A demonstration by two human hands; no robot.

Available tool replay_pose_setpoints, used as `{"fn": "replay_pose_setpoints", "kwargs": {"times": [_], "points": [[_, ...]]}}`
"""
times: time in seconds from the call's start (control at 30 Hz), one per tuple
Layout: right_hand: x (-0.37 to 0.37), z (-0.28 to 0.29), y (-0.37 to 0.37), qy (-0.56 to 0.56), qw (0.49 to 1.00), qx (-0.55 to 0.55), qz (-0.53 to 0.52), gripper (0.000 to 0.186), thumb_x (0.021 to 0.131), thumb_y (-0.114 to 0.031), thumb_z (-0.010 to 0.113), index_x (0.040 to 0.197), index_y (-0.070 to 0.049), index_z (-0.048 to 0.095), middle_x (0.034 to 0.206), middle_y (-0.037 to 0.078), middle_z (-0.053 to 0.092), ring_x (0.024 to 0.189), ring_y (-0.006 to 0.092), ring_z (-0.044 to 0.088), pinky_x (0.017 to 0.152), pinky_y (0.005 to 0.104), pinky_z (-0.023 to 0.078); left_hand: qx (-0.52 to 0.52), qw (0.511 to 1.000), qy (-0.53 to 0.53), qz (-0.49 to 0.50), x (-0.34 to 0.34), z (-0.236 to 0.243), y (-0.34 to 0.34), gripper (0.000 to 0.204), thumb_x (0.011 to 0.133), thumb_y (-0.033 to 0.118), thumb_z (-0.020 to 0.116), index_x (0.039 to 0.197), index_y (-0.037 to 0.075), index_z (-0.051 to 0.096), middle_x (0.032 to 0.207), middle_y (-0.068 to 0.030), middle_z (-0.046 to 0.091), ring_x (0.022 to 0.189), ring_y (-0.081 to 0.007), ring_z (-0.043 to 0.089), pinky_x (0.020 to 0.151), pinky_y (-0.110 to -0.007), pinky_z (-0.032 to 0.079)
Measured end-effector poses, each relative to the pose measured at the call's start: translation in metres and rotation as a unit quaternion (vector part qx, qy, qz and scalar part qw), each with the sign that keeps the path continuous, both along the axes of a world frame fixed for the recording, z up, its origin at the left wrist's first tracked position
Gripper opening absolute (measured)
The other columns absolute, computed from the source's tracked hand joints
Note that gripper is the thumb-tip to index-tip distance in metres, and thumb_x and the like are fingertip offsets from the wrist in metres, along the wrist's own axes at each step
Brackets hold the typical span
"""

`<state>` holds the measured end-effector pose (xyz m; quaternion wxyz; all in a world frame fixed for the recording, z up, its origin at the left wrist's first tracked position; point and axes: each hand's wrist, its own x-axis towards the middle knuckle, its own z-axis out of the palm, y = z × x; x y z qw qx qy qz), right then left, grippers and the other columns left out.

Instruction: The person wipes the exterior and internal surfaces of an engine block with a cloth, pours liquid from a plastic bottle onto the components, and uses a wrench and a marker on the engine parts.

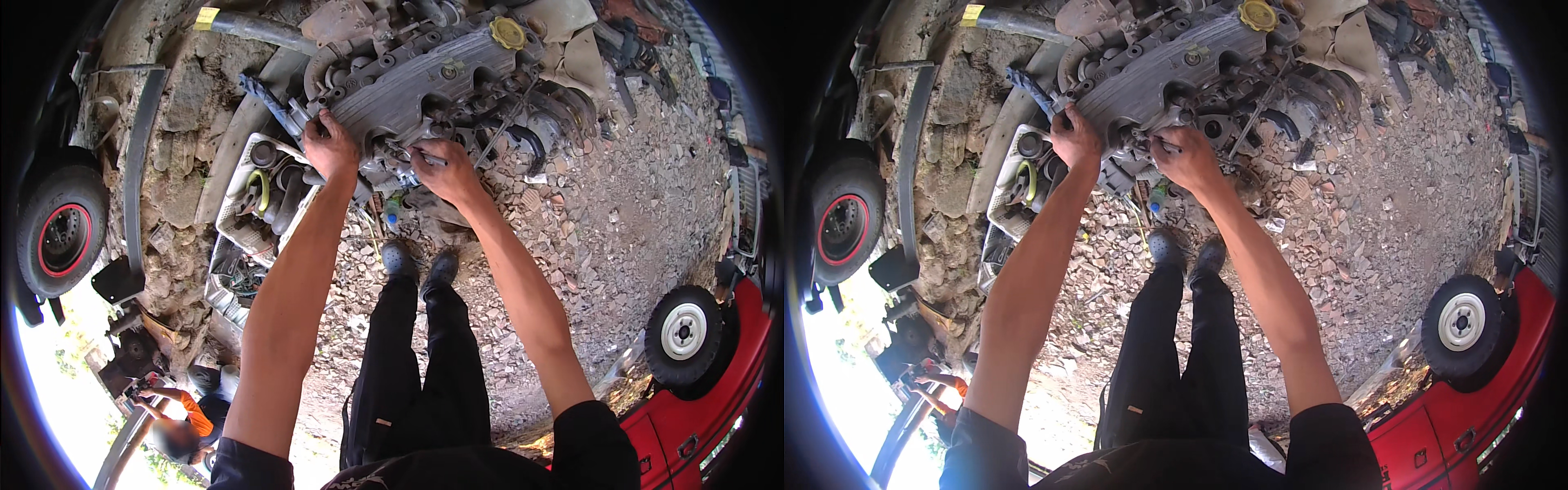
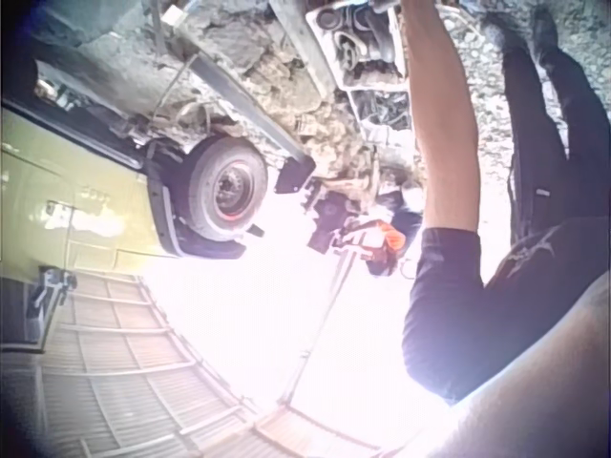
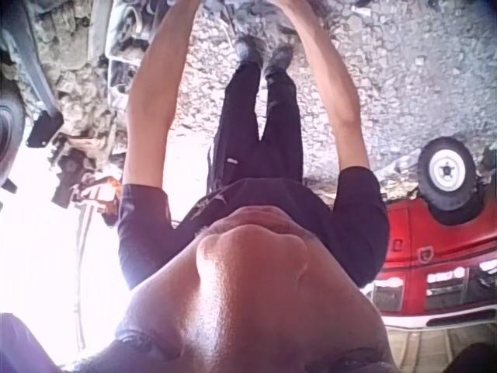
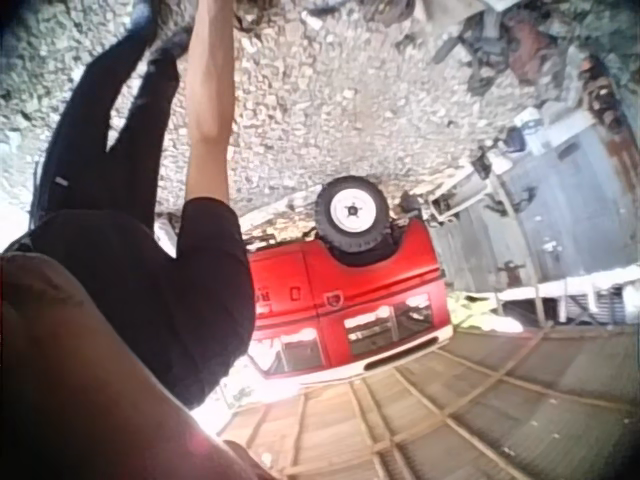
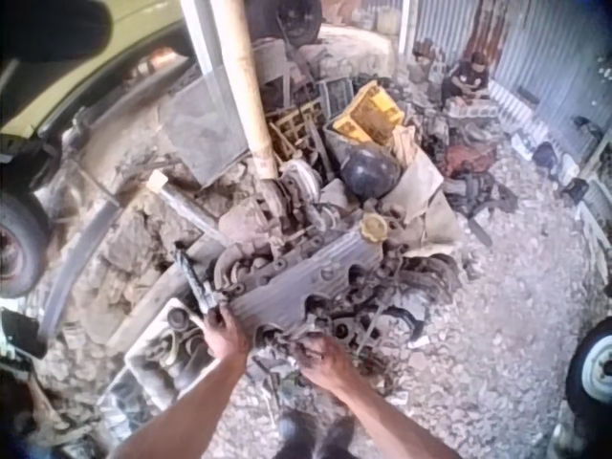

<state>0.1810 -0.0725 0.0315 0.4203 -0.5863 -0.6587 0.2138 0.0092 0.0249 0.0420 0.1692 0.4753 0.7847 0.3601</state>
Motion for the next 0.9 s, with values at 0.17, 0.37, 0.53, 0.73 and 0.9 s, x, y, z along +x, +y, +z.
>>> {"fn": "replay_pose_setpoints", "kwargs": {"times": [0.17, 0.37, 0.53, 0.73, 0.9], "points": [[0.006, -0.030, -0.002, -0.220, 0.968, 0.121, -0.014, 0.011, 0.079, -0.013, 0.071, 0.090, -0.011, 0.072, 0.105, -0.001, 0.067, 0.085, 0.0183, 0.065, 0.073, 0.0372, 0.054, 0.009, 1.000, 0.002, -0.019, 0.004, 0.002, 0.002, 0.048, 0.096, 0.043, 0.057, 0.103, -0.004, 0.067, 0.105, -0.0275, 0.064, 0.099, -0.0439, 0.060, 0.087, -0.049, 0.046], [0.010, 0.000, -0.002, -0.247, 0.960, 0.129, 0.005, 0.022, 0.082, -0.011, 0.072, 0.104, -0.009, 0.070, 0.083, 0.003, 0.071, 0.065, 0.0192, 0.069, 0.061, 0.0328, 0.056, 0.001, 1.000, 0.009, -0.016, 0.003, 0.003, 0.000, 0.048, 0.097, 0.042, 0.056, 0.102, -0.004, 0.066, 0.105, -0.0266, 0.064, 0.098, -0.0434, 0.060, 0.087, -0.048, 0.046], [-0.009, -0.010, -0.017, -0.005, 0.998, 0.049, -0.042, 0.018, 0.080, -0.005, 0.072, 0.098, -0.007, 0.066, 0.088, 0.007, 0.070, 0.071, 0.0234, 0.069, 0.063, 0.0364, 0.056, -0.006, 1.000, 0.004, -0.023, 0.003, 0.003, 0.002, 0.047, 0.097, 0.041, 0.057, 0.101, -0.005, 0.065, 0.105, -0.0249, 0.064, 0.098, -0.0429, 0.059, 0.088, -0.047, 0.046], [-0.009, -0.001, -0.010, 0.100, 0.993, 0.004, -0.058, 0.003, 0.085, -0.005, 0.071, 0.087, -0.003, 0.071, 0.086, 0.011, 0.073, 0.073, 0.0255, 0.071, 0.067, 0.0361, 0.056, 0.007, 0.999, 0.012, -0.035, 0.003, 0.003, 0.000, 0.048, 0.097, 0.042, 0.056, 0.099, -0.005, 0.065, 0.104, -0.0248, 0.063, 0.097, -0.0428, 0.059, 0.087, -0.047, 0.045], [0.001, 0.008, -0.019, 0.058, 0.996, -0.047, -0.055, 0.009, 0.088, -0.010, 0.072, 0.093, -0.003, 0.073, 0.086, 0.012, 0.074, 0.072, 0.0237, 0.072, 0.064, 0.0333, 0.055, 0.009, 0.999, 0.019, -0.036, -0.001, -0.001, 0.001, 0.050, 0.097, 0.044, 0.056, 0.101, -0.006, 0.064, 0.104, -0.0258, 0.063, 0.096, -0.0437, 0.059, 0.086, -0.048, 0.045]]}}
